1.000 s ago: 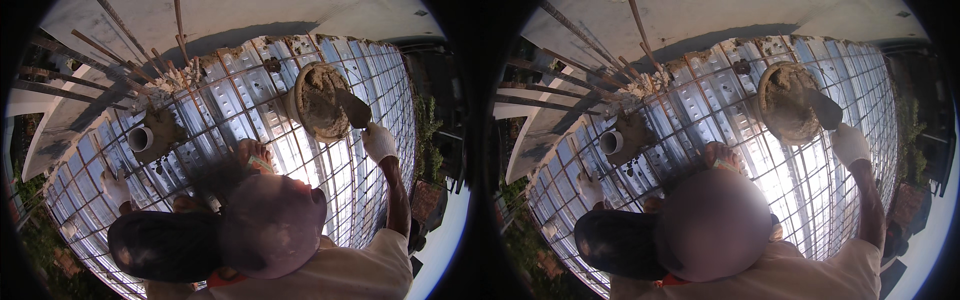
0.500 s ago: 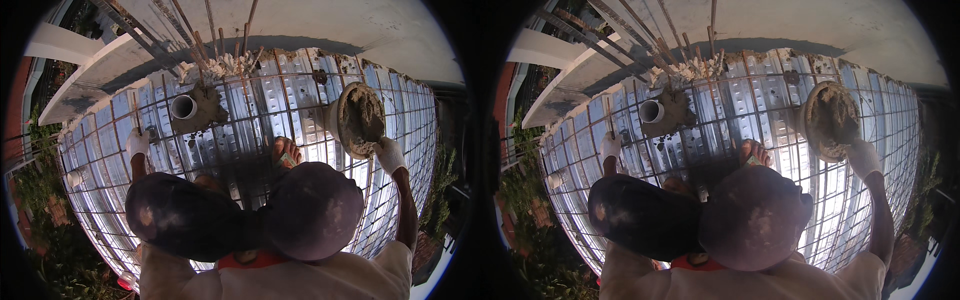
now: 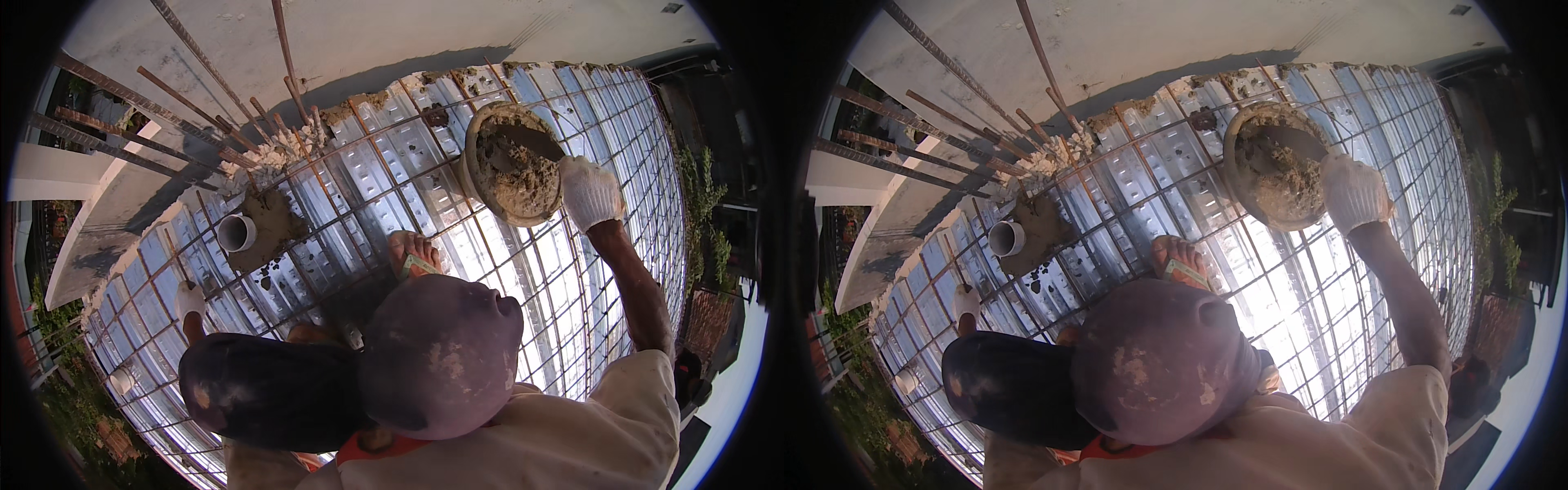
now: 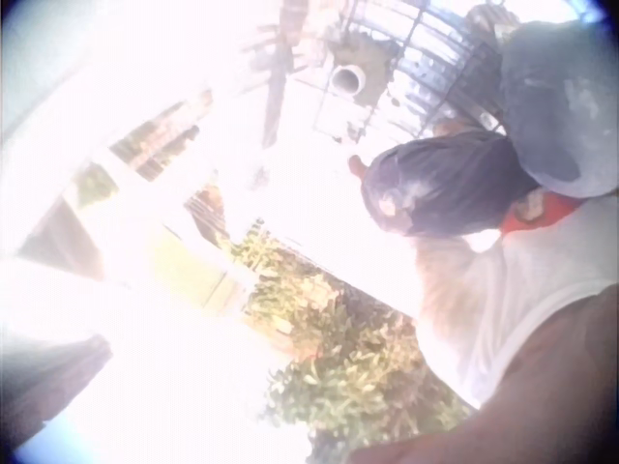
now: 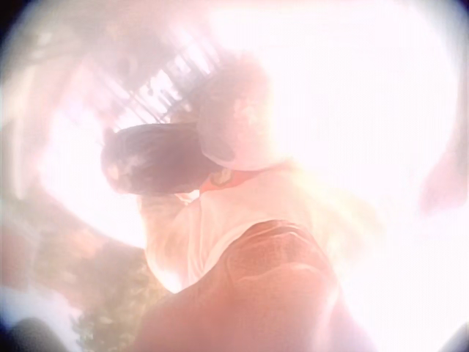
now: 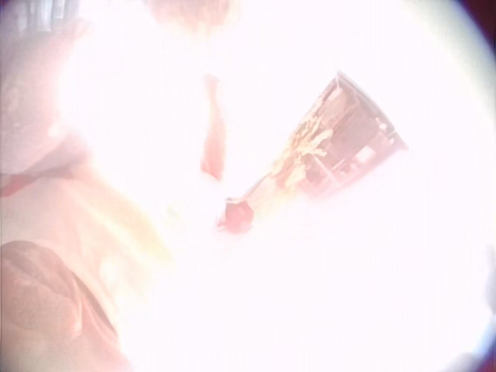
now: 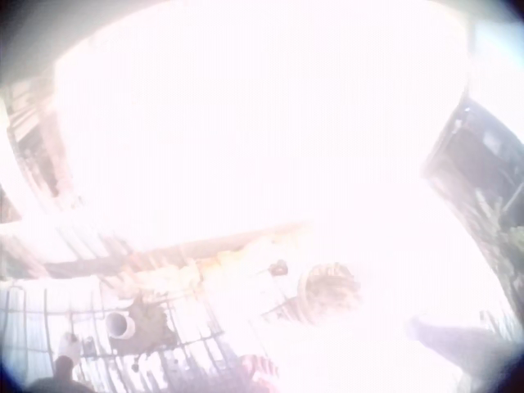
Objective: The person applies cement around a PVC pipe on a metal roof using a trowel. They scoop cement from a bucket and smooth it around the base of the pipe.
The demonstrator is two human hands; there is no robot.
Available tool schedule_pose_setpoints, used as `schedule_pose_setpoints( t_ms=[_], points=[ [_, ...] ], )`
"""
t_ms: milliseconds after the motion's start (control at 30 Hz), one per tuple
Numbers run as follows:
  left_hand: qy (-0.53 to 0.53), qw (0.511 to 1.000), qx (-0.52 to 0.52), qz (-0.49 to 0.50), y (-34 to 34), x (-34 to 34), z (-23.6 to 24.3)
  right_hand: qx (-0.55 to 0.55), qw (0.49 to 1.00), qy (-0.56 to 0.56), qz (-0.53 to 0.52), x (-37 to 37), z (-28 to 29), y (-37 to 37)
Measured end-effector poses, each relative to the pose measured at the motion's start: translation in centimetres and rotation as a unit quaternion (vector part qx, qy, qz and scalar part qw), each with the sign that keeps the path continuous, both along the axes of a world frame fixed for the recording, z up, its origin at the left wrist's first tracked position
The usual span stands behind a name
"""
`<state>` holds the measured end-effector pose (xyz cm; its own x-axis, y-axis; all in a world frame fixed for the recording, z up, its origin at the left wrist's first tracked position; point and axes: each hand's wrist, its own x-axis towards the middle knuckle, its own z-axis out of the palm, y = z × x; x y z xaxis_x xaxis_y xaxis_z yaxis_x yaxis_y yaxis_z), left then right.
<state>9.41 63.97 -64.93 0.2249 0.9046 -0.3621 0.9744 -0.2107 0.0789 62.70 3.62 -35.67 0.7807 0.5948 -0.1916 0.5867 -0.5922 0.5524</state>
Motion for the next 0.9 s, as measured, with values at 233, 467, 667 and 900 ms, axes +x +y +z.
schedule_pose_setpoints(
  t_ms=[233,467,667,900],
  points=[
    [-0.023,0.999,0.009,-0.02,-0.7,0.0,-0.1,0.119,0.967,0.125,-0.19,-2.0,2.0,-1.0],
    [-0.043,0.999,0.014,-0.007,0.4,-2.0,-0.7,0.285,0.758,0.384,-0.444,-2.0,2.0,0.5],
    [-0.047,0.999,0.016,-0.013,0.5,-1.9,-1.1,0.229,0.809,0.372,-0.395,-2.2,3.1,1.0],
    [-0.04,0.999,0.02,-0.001,0.2,-1.0,-0.8,0.308,0.769,0.409,-0.382,-0.5,-0.9,2.8]
  ],
)
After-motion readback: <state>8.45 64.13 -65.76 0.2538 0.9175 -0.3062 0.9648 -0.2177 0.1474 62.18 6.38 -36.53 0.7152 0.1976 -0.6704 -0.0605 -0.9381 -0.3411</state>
